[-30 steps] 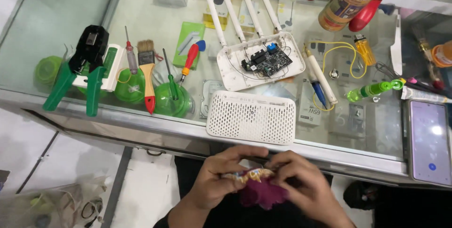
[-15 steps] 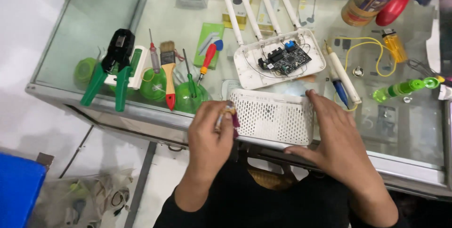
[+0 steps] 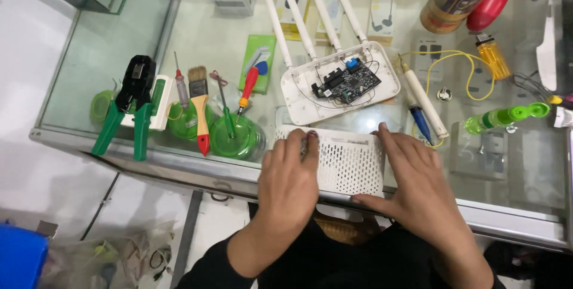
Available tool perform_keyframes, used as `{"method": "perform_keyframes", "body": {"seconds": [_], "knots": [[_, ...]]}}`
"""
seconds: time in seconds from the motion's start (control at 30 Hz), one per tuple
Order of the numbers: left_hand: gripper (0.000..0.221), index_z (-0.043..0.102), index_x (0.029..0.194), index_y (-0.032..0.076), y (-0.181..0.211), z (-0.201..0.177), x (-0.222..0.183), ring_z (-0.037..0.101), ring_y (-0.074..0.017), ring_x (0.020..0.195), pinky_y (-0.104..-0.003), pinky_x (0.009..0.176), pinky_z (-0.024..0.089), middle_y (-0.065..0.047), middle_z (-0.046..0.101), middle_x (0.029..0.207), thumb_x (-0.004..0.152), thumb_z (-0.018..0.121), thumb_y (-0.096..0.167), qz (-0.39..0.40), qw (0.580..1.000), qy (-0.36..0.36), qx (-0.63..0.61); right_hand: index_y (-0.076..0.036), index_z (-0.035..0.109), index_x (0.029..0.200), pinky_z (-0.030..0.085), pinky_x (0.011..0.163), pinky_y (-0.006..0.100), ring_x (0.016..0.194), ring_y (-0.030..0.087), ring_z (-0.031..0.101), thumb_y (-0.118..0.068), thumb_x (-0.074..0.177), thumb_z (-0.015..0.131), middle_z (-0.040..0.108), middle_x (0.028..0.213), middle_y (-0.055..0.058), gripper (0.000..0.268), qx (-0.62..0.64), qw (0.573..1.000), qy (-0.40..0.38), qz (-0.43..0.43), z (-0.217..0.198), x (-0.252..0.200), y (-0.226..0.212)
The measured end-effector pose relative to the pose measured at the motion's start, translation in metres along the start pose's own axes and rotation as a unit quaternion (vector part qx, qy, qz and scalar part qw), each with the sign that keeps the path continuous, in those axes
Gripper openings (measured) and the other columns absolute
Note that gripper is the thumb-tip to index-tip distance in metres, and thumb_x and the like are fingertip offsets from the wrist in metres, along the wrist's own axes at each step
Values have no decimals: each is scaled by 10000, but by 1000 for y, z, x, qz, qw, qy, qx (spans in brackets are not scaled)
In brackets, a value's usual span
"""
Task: Cleaning a router casing and handling its internal circuit board on a repair bench
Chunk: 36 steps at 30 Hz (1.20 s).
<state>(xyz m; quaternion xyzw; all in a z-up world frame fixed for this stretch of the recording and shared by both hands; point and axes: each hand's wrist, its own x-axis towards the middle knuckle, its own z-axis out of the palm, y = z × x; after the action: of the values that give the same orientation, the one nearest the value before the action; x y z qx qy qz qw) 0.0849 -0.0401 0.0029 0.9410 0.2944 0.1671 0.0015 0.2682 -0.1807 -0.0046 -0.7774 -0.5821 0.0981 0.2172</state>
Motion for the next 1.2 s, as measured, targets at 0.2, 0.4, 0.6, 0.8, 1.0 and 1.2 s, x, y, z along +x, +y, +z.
{"method": "perform_keyframes", "body": {"seconds": [0.2,0.4,0.6,0.8,1.0,1.2], "knots": [[363,692,1218,35,64,-4,22,555,-277,839,-403,709,445,-117,621,1144,907,565,172,74,996,50,-29,-59,237,1634,304,1105,432,1381,343,440,-426,556,906,483,1512,168,1321,32,999,-7,29,5,-3,7],[458,646,1324,-4,-19,-18,13,571,-395,973,-513,789,504,-223,596,1249,879,538,-2,-15,998,-49,23,-24,283,1595,291,1118,454,1402,329,426,-624,655,853,481,1529,177,1252,38,999,2,-1,-3,2,1],[552,608,1375,2,43,8,9,584,-397,1041,-530,849,494,-220,580,1320,830,608,91,5,998,-57,-9,-61,279,1616,314,1066,445,1361,327,453,-620,677,835,528,1448,147,1225,29,1000,8,2,1,0,1],[731,507,1501,68,23,10,11,539,-427,1170,-566,965,444,-254,518,1413,778,581,-18,0,991,-132,-19,-34,310,1585,327,1079,473,1379,340,449,-613,640,865,530,1478,167,1239,34,999,9,12,1,0,2],[551,584,1411,5,20,-3,16,536,-418,1170,-551,956,465,-258,545,1361,862,533,-18,-16,995,-95,-13,13,283,1571,304,1091,464,1376,317,460,-628,644,855,569,1476,109,1264,42,999,32,-5,-1,1,-1],[503,639,1338,112,34,0,36,533,-356,1003,-482,781,462,-155,556,1255,845,632,211,109,993,-41,-31,77,158,1581,324,1091,500,1414,310,448,-642,652,874,512,1523,111,1376,40,997,60,-25,8,-4,7]]}}
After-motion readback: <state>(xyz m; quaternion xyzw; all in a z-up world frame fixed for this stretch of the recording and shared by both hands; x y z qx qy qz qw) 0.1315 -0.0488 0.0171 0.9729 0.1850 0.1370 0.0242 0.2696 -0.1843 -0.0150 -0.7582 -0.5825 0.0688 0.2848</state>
